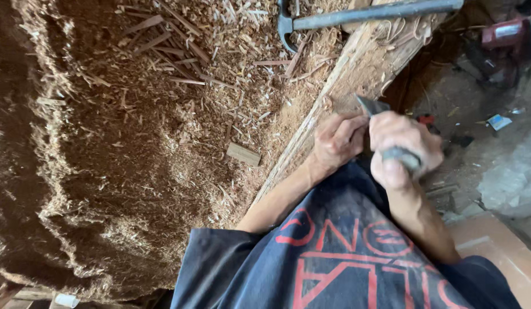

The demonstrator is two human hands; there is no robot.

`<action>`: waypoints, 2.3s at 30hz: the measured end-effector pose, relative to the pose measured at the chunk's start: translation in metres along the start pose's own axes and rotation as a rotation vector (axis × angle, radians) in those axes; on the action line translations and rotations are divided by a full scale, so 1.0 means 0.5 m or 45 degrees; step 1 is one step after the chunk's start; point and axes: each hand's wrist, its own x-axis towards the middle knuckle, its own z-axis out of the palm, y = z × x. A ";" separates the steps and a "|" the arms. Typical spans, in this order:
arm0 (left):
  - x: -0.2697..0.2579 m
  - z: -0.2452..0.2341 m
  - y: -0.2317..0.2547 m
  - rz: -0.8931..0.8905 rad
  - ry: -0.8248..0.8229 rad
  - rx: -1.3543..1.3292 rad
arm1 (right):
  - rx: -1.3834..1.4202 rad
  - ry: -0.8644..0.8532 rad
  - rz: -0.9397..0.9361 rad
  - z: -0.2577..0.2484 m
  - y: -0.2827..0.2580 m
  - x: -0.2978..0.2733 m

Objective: The person carves a wooden beam using a chisel and a hammer, striking the tool to remove wood chips.

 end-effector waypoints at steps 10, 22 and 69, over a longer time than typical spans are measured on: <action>0.018 0.015 0.021 -0.027 0.019 -0.084 | 0.180 0.125 0.208 -0.057 0.061 -0.006; 0.036 -0.003 0.015 0.125 -0.097 0.006 | 0.184 0.076 0.319 -0.061 -0.020 0.030; 0.012 0.001 0.013 0.064 -0.143 0.009 | 0.130 -0.091 0.252 -0.058 -0.077 0.016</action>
